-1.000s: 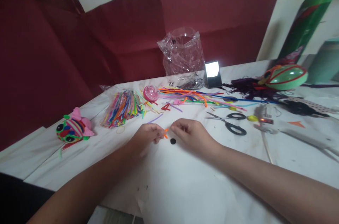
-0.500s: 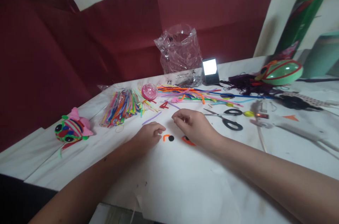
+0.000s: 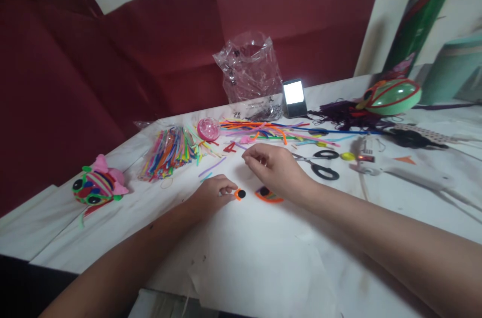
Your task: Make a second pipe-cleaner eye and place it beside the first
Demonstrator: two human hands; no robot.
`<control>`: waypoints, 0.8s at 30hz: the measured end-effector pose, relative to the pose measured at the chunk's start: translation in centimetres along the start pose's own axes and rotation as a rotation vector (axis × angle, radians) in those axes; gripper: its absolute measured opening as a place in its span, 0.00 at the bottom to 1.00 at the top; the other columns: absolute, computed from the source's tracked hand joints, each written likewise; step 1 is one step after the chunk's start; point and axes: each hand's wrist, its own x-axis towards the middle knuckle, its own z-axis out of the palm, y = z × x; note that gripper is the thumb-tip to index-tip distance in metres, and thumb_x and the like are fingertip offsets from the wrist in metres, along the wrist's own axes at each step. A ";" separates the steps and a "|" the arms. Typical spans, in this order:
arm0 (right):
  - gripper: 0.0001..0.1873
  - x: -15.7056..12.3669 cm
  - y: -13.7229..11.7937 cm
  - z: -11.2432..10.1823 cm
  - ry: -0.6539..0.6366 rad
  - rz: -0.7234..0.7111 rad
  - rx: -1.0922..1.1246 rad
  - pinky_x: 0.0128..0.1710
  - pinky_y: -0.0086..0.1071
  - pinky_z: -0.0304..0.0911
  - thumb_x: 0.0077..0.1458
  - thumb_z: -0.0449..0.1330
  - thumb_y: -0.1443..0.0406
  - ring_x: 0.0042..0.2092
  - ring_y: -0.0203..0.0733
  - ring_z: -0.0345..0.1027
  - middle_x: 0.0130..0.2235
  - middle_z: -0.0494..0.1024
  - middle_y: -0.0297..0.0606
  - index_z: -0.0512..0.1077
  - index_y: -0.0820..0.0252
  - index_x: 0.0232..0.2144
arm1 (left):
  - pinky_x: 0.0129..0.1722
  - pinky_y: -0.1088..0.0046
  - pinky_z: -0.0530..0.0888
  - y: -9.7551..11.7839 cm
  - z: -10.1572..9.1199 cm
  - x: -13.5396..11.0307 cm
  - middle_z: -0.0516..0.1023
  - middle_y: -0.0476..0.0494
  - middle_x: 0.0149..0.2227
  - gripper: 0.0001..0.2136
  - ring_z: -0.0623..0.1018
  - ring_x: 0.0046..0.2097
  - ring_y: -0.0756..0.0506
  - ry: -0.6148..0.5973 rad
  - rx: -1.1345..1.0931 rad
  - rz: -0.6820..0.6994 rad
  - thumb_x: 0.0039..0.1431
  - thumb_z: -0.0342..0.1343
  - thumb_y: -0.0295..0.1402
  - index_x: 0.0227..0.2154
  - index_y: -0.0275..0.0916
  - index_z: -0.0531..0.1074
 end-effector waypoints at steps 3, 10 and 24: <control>0.10 0.1 0.6 0.2 -0.151 0.010 -0.091 0.23 0.26 0.57 0.51 0.52 0.64 0.26 0.33 0.65 0.28 0.76 0.33 0.73 0.58 0.27 | 0.34 0.75 0.68 0.1 0.2 0.0 0.72 0.47 0.31 0.08 0.71 0.30 0.51 0.014 -0.012 -0.001 0.49 0.54 0.29 0.32 0.36 0.75; 0.10 -1.5 2.0 3.5 -0.374 -0.053 -0.246 0.28 0.28 0.60 0.46 0.54 0.73 0.29 0.37 0.66 0.27 0.75 0.38 0.74 0.61 0.27 | 0.33 0.76 0.67 0.0 0.6 -0.1 0.72 0.48 0.29 0.08 0.71 0.30 0.51 0.064 -0.014 0.002 0.46 0.56 0.27 0.31 0.37 0.75; 0.11 -2.0 3.2 5.2 -0.387 -0.150 -0.225 0.36 0.31 0.62 0.47 0.54 0.76 0.35 0.40 0.67 0.30 0.76 0.39 0.75 0.61 0.28 | 0.32 0.77 0.67 0.4 1.1 0.0 0.71 0.48 0.27 0.07 0.71 0.30 0.51 0.083 -0.075 0.039 0.47 0.53 0.25 0.28 0.36 0.76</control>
